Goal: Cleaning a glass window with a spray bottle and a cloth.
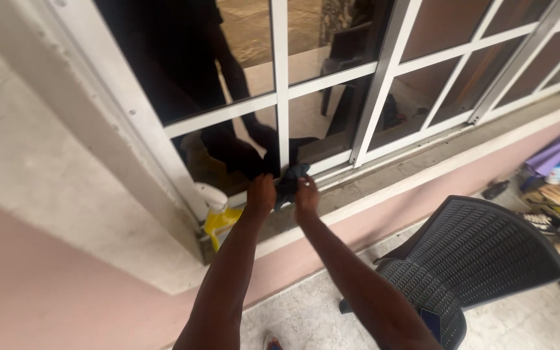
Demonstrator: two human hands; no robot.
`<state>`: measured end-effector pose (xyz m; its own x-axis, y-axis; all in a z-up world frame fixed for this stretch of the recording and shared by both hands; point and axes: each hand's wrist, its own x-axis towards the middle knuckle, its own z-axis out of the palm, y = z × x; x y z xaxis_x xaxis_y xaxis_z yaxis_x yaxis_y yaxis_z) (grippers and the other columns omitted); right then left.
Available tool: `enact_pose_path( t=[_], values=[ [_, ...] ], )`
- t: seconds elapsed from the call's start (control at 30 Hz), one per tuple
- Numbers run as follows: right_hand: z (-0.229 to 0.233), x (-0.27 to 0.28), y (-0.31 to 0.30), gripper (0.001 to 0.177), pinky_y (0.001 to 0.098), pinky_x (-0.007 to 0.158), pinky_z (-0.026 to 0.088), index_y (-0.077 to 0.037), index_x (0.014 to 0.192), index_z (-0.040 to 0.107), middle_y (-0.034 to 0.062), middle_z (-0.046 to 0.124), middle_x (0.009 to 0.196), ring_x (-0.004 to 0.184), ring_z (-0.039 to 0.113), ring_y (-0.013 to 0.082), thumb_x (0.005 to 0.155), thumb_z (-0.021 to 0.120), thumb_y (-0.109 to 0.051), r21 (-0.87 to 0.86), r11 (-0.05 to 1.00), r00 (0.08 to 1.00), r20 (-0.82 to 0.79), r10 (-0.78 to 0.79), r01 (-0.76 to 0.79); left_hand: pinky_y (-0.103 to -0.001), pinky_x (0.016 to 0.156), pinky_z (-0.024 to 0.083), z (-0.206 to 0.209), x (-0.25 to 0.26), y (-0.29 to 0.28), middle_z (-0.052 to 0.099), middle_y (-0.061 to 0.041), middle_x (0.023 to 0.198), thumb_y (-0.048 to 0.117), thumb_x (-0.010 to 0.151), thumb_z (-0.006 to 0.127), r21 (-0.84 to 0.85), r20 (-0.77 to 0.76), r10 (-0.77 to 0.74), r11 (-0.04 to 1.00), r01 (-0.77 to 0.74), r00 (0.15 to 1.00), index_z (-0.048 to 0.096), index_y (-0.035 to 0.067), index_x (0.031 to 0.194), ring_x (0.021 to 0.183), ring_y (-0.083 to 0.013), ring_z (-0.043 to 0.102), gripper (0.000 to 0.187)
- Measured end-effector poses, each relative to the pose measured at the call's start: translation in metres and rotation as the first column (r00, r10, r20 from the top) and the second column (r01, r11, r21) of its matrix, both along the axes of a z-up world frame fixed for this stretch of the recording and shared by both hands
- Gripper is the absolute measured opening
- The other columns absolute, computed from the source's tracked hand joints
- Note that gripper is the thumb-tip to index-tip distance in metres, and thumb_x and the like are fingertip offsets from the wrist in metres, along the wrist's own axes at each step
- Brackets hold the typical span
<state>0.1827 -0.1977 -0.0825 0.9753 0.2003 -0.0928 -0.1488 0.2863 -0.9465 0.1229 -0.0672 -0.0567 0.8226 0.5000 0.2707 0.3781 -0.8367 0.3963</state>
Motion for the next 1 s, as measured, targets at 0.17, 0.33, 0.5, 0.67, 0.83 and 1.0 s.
enact_pose_path(
  t=[0.17, 0.33, 0.5, 0.67, 0.83, 1.0],
  values=[
    [0.041, -0.028, 0.022, 0.060, 0.0353, 0.084, 0.055, -0.002, 0.146, 0.048, 0.0157, 0.070, 0.117, 0.099, 0.068, 0.0227, 0.093, 0.071, -0.019, -0.118, 0.993, 1.000, -0.023, -0.019, 0.017, -0.050, 0.084, 0.058, 0.045, -0.009, -0.017, 0.072, -0.022, 0.103, 0.015, 0.101, 0.054, -0.045, -0.068, -0.005, 0.999, 0.002, 0.998, 0.074, 0.005, 0.100, 0.101, -0.0406, 0.071, 0.023],
    [0.039, -0.007, 0.024, 0.052, 0.0394, 0.082, 0.057, -0.002, 0.138, 0.055, 0.0199, 0.072, 0.116, 0.100, 0.071, 0.0283, 0.093, 0.073, -0.021, -0.436, 0.893, 0.994, 0.051, -0.099, 0.112, -0.044, 0.080, 0.061, 0.024, 0.011, -0.029, 0.069, -0.023, 0.112, 0.014, 0.096, 0.063, 0.236, -0.135, -0.035, 0.969, 0.066, 0.990, 0.075, 0.002, 0.102, 0.104, -0.0374, 0.069, 0.019],
    [0.039, 0.031, 0.007, 0.043, 0.0412, 0.083, 0.061, -0.004, 0.135, 0.057, 0.0188, 0.070, 0.120, 0.103, 0.073, 0.0298, 0.097, 0.067, -0.022, -0.476, 0.843, 0.968, 0.132, -0.215, 0.252, -0.044, 0.077, 0.063, 0.035, 0.012, -0.040, 0.066, -0.020, 0.114, 0.011, 0.093, 0.071, 0.419, -0.372, -0.036, 0.885, 0.202, 0.928, 0.075, -0.001, 0.106, 0.104, -0.0351, 0.067, 0.018],
    [0.038, 0.053, -0.004, 0.043, 0.0455, 0.087, 0.058, -0.003, 0.134, 0.056, 0.0207, 0.069, 0.119, 0.104, 0.071, 0.0335, 0.098, 0.064, -0.024, -0.453, 0.823, 0.938, 0.212, -0.273, 0.342, -0.045, 0.076, 0.062, 0.053, 0.014, -0.041, 0.066, -0.020, 0.113, 0.014, 0.092, 0.072, 0.385, -0.440, -0.080, 0.883, 0.268, 0.894, 0.074, -0.001, 0.107, 0.101, -0.0352, 0.069, 0.022],
    [0.028, 0.022, 0.004, 0.044, 0.0515, 0.079, 0.053, -0.001, 0.138, 0.053, 0.0278, 0.061, 0.115, 0.100, 0.064, 0.0405, 0.103, 0.057, -0.029, -0.578, 0.735, 0.928, 0.315, -0.200, 0.355, -0.042, 0.075, 0.063, 0.045, 0.024, -0.041, 0.068, -0.019, 0.112, 0.012, 0.096, 0.068, 0.333, -0.411, -0.116, 0.904, 0.267, 0.904, 0.072, -0.002, 0.111, 0.099, -0.0335, 0.071, 0.021],
    [0.056, 0.001, -0.011, 0.035, 0.0467, 0.063, 0.052, 0.003, 0.112, 0.058, 0.0225, 0.070, 0.087, 0.074, 0.070, 0.0326, 0.098, 0.062, -0.028, -0.490, 0.851, 0.929, 0.369, 0.004, 0.191, -0.038, 0.073, 0.062, 0.039, 0.023, -0.039, 0.069, -0.022, 0.114, 0.017, 0.095, 0.066, 0.395, -0.445, -0.085, 0.875, 0.281, 0.891, 0.064, -0.003, 0.124, 0.096, -0.0307, 0.073, 0.035]
  ],
)
